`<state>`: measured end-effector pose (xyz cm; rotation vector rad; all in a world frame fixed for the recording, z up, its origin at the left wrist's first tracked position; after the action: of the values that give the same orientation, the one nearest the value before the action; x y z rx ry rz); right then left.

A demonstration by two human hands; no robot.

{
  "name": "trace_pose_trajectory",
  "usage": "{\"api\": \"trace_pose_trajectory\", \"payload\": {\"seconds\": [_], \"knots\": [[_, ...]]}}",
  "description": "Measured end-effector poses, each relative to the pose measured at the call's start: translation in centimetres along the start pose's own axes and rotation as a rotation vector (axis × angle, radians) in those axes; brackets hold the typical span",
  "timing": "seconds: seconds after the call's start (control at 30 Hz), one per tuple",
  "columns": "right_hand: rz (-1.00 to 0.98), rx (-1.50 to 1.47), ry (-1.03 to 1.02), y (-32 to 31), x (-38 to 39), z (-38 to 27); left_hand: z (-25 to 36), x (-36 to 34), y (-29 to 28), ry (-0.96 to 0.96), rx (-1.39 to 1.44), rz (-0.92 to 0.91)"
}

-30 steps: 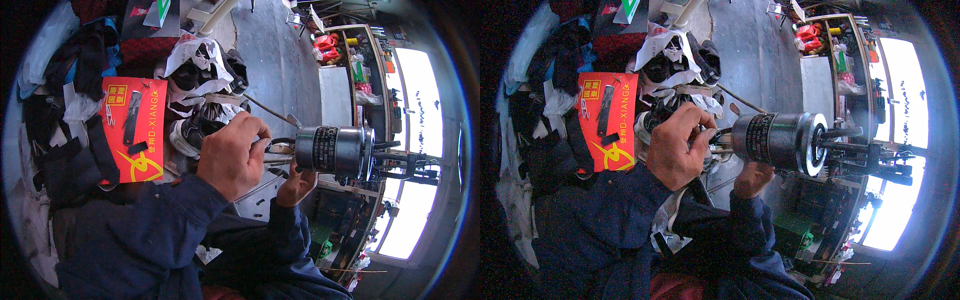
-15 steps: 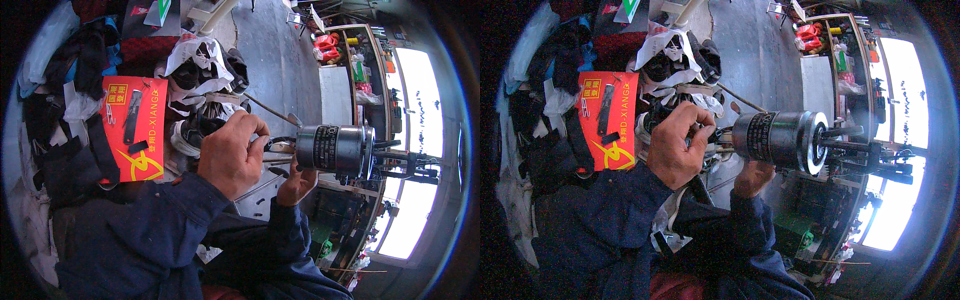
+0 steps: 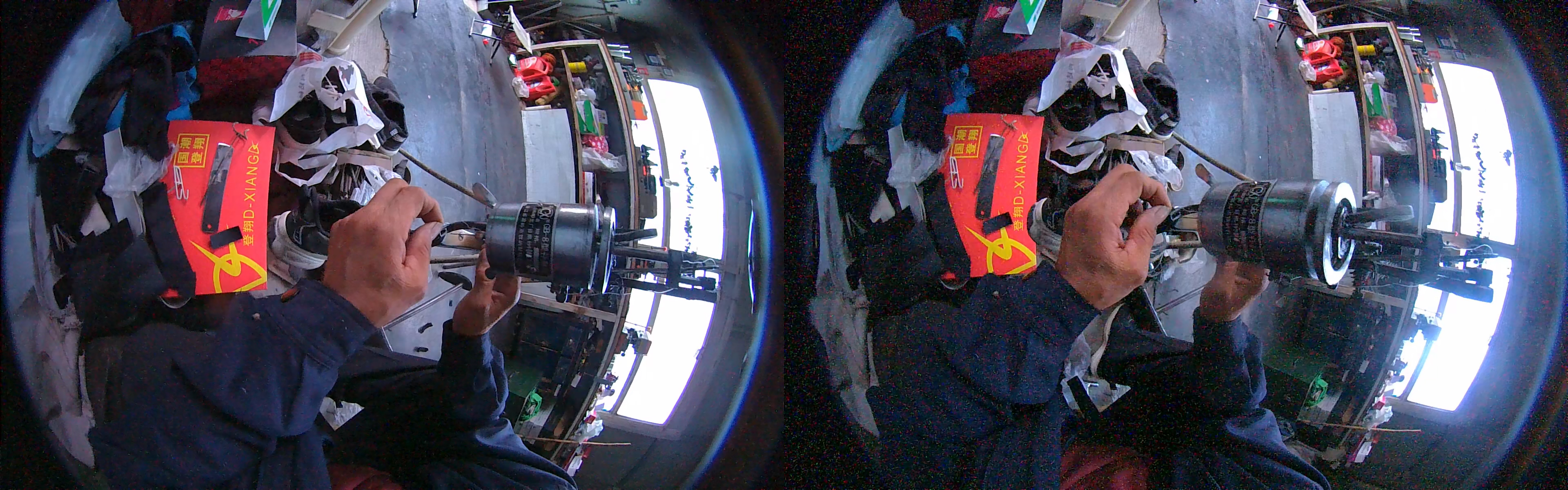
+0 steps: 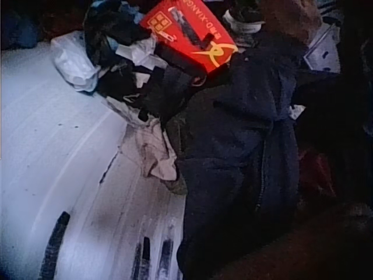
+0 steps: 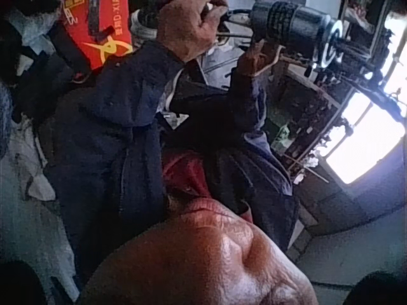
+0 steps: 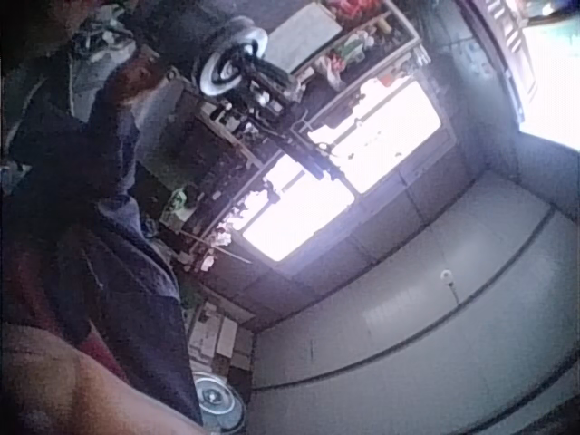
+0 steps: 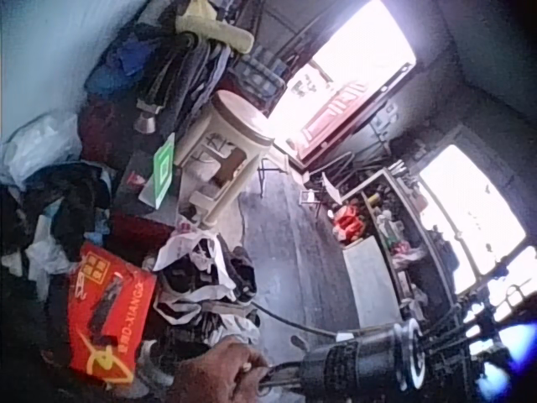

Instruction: The person sits on the floor and manipulates a black strap and a cylindrical motor-like component. They fold and adjust the strap, then attach it to the motor using a small metal clip, securing the connection.

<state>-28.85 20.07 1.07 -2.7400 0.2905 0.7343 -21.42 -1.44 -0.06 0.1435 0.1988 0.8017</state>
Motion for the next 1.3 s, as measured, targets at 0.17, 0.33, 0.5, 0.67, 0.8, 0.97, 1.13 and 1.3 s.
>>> {"api": "trace_pose_trajectory", "payload": {"seconds": [0.17,0.33,0.5,0.67,0.8,0.97,1.13,1.3], "knots": [[0.007,-0.006,0.002,0.3,0.0,-0.2,0.0,0.0,0.1,0.025,0.006,0.008],[-0.001,-0.012,-0.009,0.2,-0.1,0.0,-0.1,0.0,0.1,0.015,-0.01,-0.011],[0.021,-0.108,0.01,0.1,0.1,0.3,-0.1,-0.1,0.2,0.035,0.003,0.0],[-0.015,-0.005,-0.06,0.5,-0.3,-0.2,-0.2,-0.2,0.3,0.054,-0.014,0.005],[0.032,-0.032,-0.009,0.8,-0.1,-0.4,-0.2,-0.2,0.2,0.049,-0.018,0.013],[0.03,0.008,-0.013,0.9,0.0,-0.6,-0.2,-0.2,0.2,0.031,-0.017,0.008],[0.013,0.024,-0.007,0.8,-0.1,-0.5,-0.4,-0.2,0.4,0.054,-0.018,0.007],[0.007,0.015,0.005,0.7,-0.1,-0.7,-0.3,-0.1,0.3,0.057,-0.016,0.015]]}}
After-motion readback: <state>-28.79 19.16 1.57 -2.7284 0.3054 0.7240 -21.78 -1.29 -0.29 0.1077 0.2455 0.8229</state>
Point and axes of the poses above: each hand's wrist, its own x-axis away from the middle knuckle, its own y-axis out of the palm, z = x × y, the point moved 4 cm from there along -x, towards the middle knuckle, and after that the axes turned 15 degrees about z, right-handed, at the moved point
